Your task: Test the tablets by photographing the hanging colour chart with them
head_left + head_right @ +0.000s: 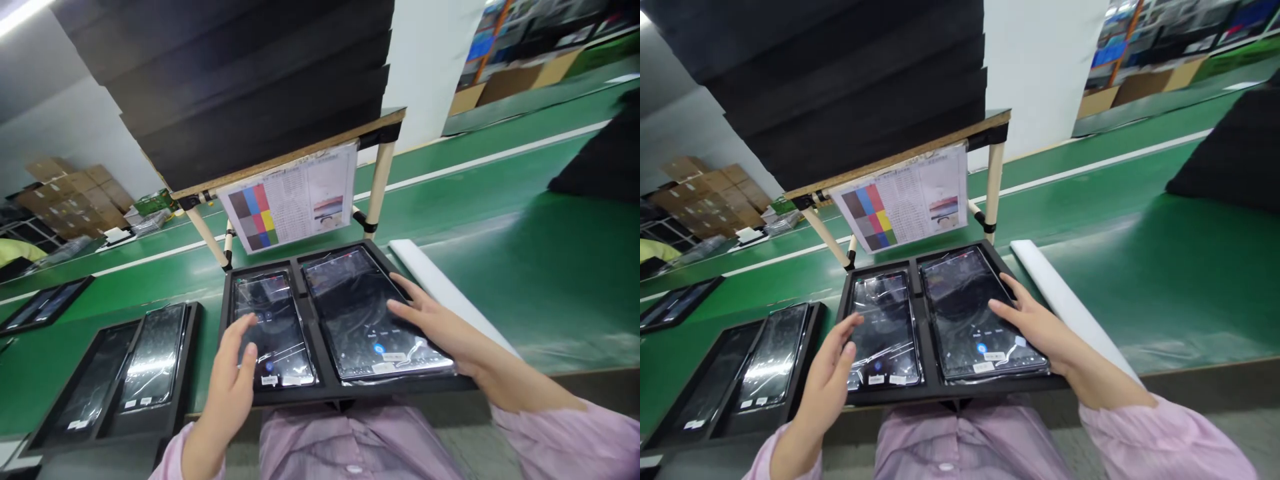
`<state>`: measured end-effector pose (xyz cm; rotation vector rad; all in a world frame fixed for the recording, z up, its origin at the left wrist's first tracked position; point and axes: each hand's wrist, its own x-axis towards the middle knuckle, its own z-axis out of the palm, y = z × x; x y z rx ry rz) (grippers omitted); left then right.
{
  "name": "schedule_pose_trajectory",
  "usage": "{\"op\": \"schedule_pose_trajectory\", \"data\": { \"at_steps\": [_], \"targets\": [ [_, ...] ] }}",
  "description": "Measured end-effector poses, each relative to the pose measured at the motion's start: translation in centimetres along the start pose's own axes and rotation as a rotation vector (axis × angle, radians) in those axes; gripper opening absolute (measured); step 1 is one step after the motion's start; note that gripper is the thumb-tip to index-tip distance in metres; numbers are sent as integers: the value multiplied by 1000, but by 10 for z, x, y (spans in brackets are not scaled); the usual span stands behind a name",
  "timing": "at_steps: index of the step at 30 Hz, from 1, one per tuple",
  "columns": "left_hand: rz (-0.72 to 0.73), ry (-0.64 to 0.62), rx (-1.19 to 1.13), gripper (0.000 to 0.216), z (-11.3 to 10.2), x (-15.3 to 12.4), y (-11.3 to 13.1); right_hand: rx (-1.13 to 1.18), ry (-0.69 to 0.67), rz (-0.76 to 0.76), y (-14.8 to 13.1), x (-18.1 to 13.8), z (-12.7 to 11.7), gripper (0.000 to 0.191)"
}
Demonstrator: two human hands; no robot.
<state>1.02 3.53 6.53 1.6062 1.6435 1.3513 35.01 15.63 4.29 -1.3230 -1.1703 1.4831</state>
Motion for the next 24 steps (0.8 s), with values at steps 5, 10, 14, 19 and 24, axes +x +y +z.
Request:
{"op": "schedule_pose_trajectory", "data": {
  "at_steps": [5,10,14,19,24],
  "targets": [
    [-29,-134,-39,37,22,-10,9,-96,107,-100,-14,-11,-3,111],
    [-82,-229,-369,71,46,-7,20,57,94,-327,-25,-30,22,105],
    [22,-34,-422,90,63,0,23,215,35,-626,-8,-22,73,95],
    [31,198,-187,94,65,1,1,224,43,-517,12,-3,106,66],
    [26,165,-31,102,67,-5,-12,369,-45,-448,0,-4,109,62]
  ]
}}
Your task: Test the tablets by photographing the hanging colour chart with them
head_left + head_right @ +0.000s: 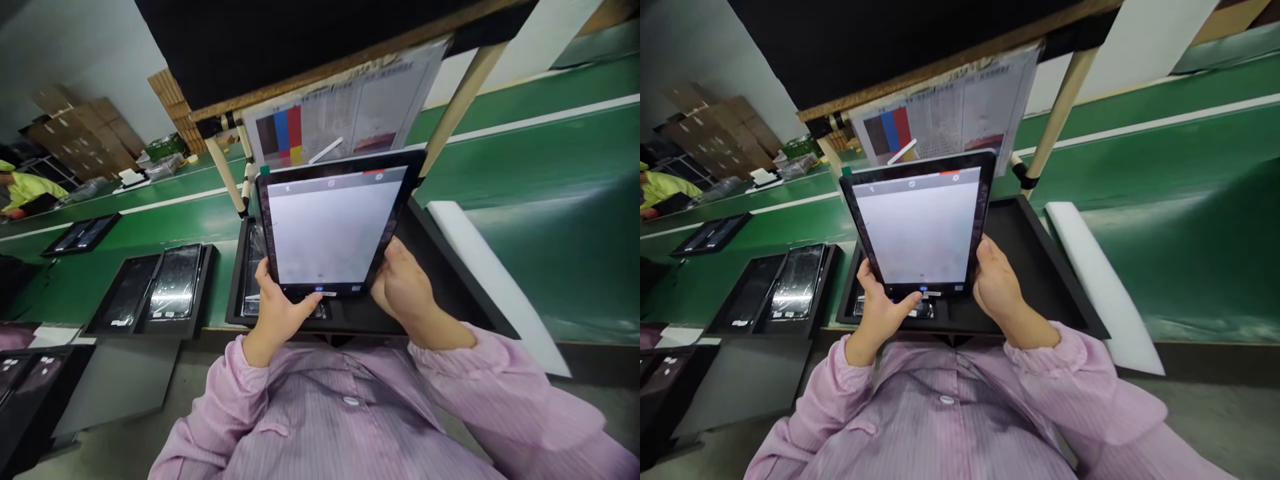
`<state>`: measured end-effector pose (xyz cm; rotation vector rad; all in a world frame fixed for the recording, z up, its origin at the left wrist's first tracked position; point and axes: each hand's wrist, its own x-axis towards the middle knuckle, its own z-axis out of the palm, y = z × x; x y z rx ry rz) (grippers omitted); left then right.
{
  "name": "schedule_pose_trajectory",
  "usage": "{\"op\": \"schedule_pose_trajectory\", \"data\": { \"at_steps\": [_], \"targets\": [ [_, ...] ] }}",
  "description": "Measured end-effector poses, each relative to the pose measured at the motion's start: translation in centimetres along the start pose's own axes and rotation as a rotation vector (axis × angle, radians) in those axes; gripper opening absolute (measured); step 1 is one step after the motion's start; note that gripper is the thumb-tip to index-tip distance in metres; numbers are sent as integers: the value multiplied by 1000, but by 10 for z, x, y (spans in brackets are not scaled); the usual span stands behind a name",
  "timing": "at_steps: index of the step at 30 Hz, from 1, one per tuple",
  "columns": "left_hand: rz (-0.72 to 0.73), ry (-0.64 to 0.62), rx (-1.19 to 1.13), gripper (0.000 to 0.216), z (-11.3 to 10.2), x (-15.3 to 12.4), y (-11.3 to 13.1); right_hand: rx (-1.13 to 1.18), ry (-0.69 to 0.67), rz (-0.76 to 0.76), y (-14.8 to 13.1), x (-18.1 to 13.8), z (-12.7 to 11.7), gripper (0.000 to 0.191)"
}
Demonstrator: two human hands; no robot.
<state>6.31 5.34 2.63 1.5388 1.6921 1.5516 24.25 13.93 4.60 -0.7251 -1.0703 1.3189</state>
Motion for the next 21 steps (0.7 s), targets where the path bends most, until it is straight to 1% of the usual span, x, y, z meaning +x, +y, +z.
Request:
{"op": "schedule_pose_trajectory", "data": {
  "at_steps": [5,10,14,21],
  "targets": [
    [26,-3,72,104,5,1,3,90,9,-7,-3,1,9,47],
    [30,46,125,108,8,-1,3,121,3,-13,-2,1,10,54],
    [59,61,141,109,11,-2,1,111,-25,-31,-1,1,9,50],
    [109,63,214,109,12,0,1,159,-6,-92,6,7,7,52]
  ]
}}
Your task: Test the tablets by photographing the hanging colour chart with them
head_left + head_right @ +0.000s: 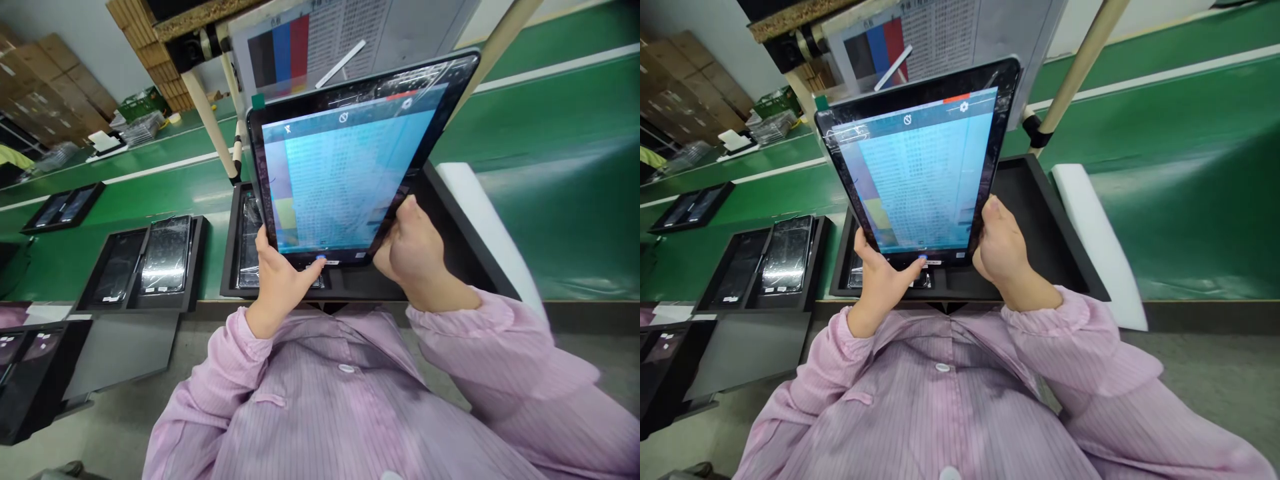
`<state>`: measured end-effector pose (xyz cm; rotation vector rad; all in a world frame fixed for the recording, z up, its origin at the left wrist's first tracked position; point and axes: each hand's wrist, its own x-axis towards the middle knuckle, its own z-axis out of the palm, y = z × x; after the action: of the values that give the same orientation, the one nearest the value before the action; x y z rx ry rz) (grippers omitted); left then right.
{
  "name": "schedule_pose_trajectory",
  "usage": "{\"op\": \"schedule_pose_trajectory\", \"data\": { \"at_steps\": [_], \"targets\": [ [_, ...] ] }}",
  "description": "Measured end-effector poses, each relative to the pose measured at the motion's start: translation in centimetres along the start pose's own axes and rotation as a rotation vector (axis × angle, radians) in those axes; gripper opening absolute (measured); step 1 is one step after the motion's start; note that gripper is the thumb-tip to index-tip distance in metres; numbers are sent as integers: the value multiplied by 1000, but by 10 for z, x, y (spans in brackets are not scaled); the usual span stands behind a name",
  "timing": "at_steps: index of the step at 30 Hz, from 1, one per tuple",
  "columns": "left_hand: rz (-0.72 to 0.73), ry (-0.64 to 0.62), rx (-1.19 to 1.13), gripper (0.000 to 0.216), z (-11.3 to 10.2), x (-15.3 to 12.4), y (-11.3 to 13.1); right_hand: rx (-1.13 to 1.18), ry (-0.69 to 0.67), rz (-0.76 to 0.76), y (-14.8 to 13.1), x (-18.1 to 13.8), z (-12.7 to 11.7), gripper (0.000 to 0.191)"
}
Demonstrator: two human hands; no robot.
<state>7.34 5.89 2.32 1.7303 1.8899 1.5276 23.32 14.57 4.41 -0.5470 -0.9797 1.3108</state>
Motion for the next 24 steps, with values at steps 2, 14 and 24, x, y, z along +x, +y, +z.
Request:
{"op": "schedule_pose_trajectory", "data": {
  "at_steps": [2,14,24],
  "targets": [
    [2,3,21,111,1,0,0,15,-4,2,0,0,-1,51],
    [15,22,68,121,3,-2,2,29,-34,16,-3,-2,0,45],
    [5,13,-301,72,-12,2,-10,-64,-43,83,-12,-4,-2,51]
  ]
}}
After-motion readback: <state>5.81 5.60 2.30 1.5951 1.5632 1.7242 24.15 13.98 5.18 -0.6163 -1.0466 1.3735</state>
